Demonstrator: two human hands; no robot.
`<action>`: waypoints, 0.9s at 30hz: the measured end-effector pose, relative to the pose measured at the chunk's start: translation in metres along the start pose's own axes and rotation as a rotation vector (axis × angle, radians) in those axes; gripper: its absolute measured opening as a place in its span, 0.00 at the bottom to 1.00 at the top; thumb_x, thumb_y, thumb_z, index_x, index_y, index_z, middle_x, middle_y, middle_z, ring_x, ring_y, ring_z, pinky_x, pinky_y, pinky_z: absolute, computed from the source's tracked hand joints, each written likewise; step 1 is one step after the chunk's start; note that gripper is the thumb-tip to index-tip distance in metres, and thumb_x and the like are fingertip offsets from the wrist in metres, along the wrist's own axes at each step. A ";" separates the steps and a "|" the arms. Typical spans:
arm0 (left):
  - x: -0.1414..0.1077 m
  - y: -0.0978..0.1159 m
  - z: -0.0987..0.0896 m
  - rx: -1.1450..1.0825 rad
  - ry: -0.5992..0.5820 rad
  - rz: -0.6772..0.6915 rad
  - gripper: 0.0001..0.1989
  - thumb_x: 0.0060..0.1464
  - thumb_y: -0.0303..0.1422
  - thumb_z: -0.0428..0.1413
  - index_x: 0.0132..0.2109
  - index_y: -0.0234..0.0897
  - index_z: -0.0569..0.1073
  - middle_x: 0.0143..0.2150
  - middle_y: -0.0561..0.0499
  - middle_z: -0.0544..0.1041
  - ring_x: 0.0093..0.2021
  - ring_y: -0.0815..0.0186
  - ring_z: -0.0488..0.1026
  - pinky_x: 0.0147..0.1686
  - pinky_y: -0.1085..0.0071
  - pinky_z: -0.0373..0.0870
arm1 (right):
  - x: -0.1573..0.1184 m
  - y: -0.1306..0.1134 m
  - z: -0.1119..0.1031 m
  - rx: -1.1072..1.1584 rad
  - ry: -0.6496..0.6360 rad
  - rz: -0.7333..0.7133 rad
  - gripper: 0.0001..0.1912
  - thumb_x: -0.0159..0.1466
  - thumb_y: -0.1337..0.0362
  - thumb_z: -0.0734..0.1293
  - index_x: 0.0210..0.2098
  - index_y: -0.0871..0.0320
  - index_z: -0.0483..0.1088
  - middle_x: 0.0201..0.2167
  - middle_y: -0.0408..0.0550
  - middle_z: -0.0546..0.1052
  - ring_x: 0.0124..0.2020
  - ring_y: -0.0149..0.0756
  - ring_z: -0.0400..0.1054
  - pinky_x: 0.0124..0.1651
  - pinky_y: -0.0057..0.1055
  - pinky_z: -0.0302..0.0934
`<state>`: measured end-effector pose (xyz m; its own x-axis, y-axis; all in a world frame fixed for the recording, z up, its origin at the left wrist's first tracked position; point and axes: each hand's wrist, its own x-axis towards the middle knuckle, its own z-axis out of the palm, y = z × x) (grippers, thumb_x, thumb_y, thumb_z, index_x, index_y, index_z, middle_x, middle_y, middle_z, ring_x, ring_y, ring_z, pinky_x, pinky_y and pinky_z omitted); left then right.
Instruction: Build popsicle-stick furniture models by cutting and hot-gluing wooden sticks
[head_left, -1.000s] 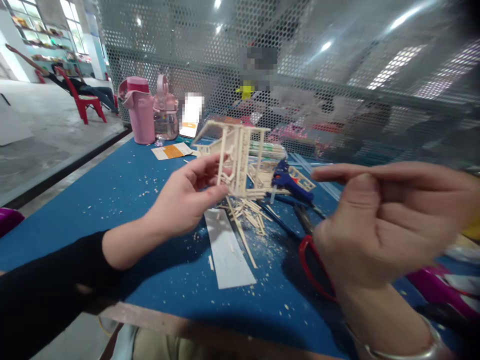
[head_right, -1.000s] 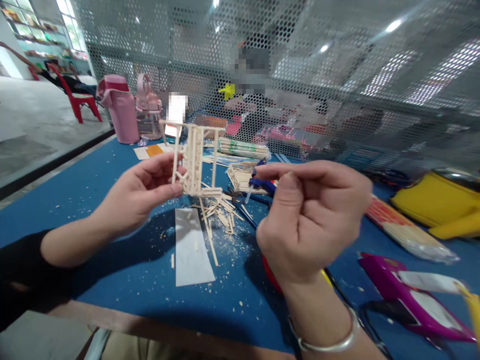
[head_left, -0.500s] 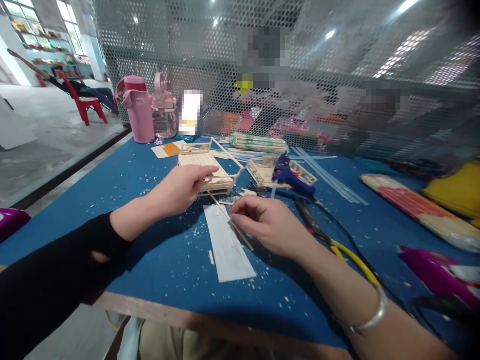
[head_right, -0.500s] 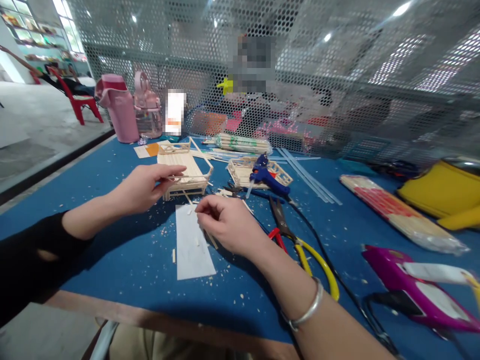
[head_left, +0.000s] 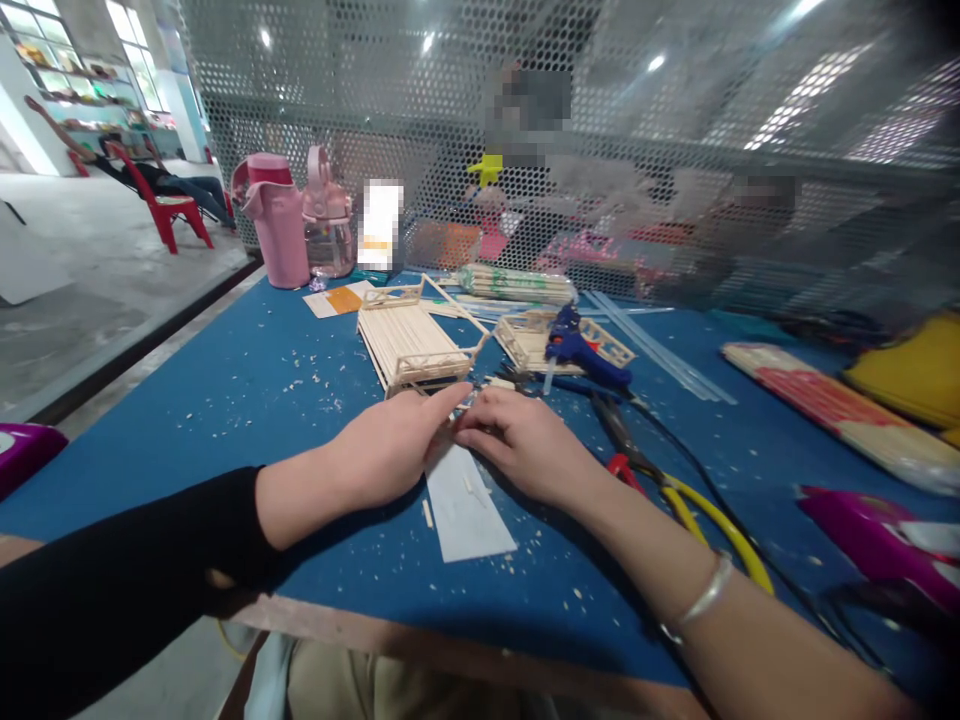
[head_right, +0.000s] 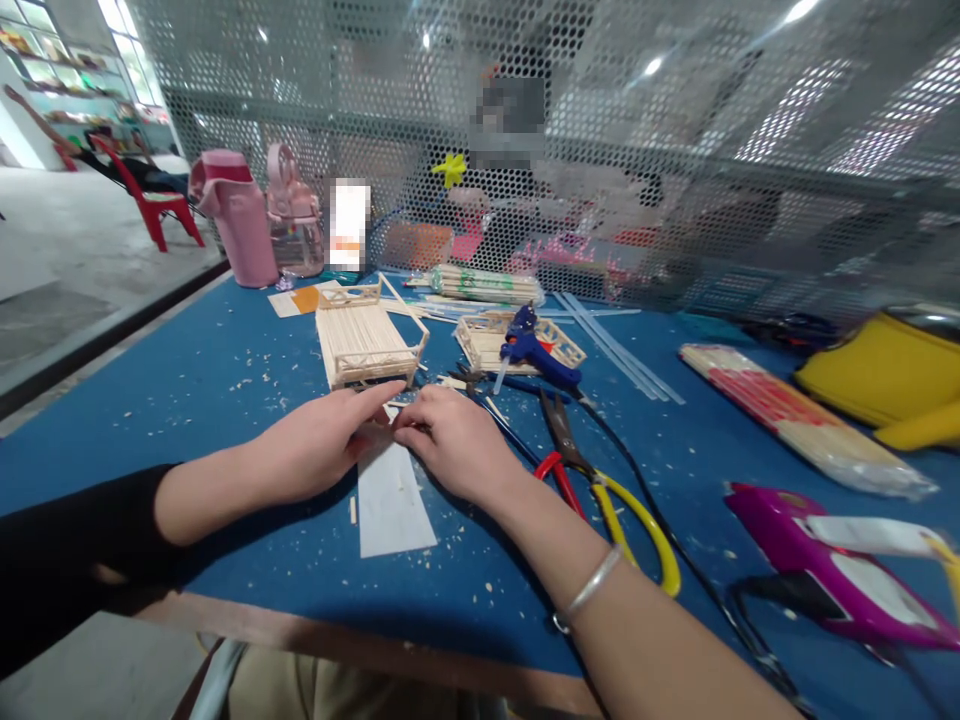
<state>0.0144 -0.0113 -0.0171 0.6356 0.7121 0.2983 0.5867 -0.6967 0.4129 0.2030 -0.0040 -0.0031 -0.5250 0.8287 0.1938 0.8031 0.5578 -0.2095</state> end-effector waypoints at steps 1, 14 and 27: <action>0.000 -0.002 0.002 0.005 -0.020 -0.011 0.26 0.61 0.30 0.45 0.65 0.31 0.56 0.48 0.37 0.77 0.46 0.55 0.75 0.43 0.58 0.73 | 0.001 0.000 0.001 -0.024 0.003 0.000 0.07 0.62 0.68 0.65 0.31 0.59 0.76 0.31 0.48 0.75 0.36 0.35 0.69 0.39 0.30 0.60; 0.009 0.002 -0.009 0.162 -0.195 -0.109 0.34 0.57 0.25 0.46 0.69 0.29 0.45 0.46 0.34 0.78 0.45 0.52 0.76 0.43 0.57 0.72 | 0.004 -0.010 0.001 -0.394 0.062 -0.184 0.12 0.65 0.70 0.60 0.31 0.60 0.75 0.31 0.50 0.77 0.36 0.38 0.62 0.40 0.38 0.43; 0.010 0.002 -0.008 0.230 -0.145 -0.063 0.37 0.57 0.26 0.48 0.69 0.32 0.41 0.44 0.40 0.81 0.41 0.57 0.79 0.42 0.62 0.72 | 0.001 -0.016 -0.002 -0.386 -0.014 -0.138 0.13 0.64 0.71 0.60 0.28 0.60 0.74 0.30 0.51 0.77 0.35 0.39 0.63 0.40 0.38 0.42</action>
<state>0.0173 -0.0048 -0.0063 0.6498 0.7461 0.1456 0.7151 -0.6649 0.2156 0.1896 -0.0121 0.0022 -0.6368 0.7494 0.1814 0.7703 0.6079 0.1926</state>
